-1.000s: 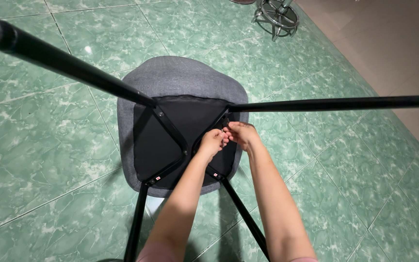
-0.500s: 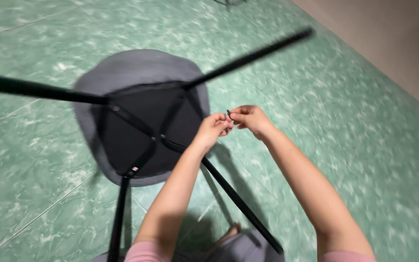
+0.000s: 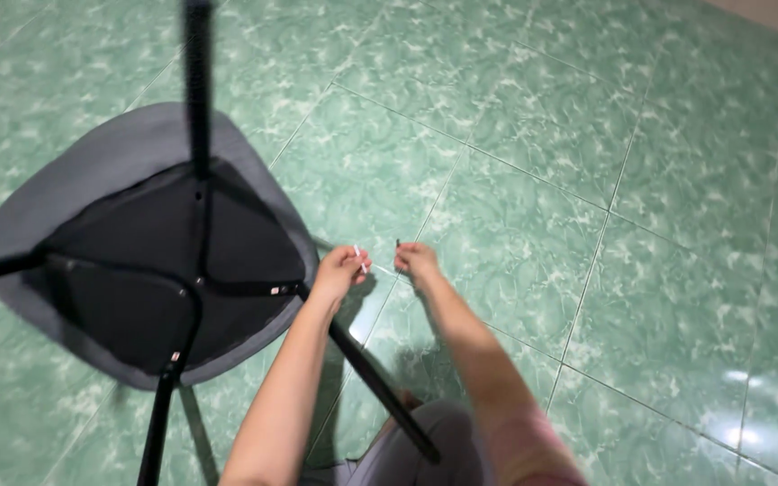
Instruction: The person flips a grey upholstered chair upside down and uses an Allen key to loosen and remove the screws securing the legs. They detach the front and back leg assemblies from the chair seat, placing the screws and removed parts on the floor.
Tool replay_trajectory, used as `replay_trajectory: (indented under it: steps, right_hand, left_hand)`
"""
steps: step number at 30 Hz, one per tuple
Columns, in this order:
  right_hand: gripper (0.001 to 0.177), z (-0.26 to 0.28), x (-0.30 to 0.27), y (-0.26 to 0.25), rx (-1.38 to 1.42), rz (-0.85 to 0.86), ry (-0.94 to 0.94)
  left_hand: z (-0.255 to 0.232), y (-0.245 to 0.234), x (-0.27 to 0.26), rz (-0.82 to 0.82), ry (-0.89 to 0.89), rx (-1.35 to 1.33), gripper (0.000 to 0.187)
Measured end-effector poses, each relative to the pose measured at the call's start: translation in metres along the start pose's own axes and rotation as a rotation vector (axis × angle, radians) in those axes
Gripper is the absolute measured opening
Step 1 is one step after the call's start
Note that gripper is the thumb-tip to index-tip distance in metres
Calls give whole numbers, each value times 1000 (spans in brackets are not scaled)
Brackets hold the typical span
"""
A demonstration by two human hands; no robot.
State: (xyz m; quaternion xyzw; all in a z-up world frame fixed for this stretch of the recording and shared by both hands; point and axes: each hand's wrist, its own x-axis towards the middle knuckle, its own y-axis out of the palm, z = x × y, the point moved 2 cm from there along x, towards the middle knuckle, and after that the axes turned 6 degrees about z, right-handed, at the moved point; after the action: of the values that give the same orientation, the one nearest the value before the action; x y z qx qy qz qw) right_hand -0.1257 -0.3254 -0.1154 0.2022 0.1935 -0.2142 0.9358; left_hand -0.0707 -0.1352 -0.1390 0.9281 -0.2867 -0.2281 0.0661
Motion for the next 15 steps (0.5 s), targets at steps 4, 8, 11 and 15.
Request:
replay_trajectory:
  steps: [4, 8, 11, 15]
  right_hand:
    - [21, -15, 13, 12, -272, -148, -147]
    - [23, -16, 18, 20, -706, -278, -443]
    - [29, -22, 26, 20, -802, -288, -435]
    - [48, -36, 32, 12, -745, -227, -438]
  left_hand:
    - [12, -17, -1, -9, -14, -39, 14]
    - [25, -35, -8, -142, -68, -34, 14]
    - [34, -46, -8, -228, -76, -23, 15]
    - [46, -53, -5, -232, -22, -119, 15]
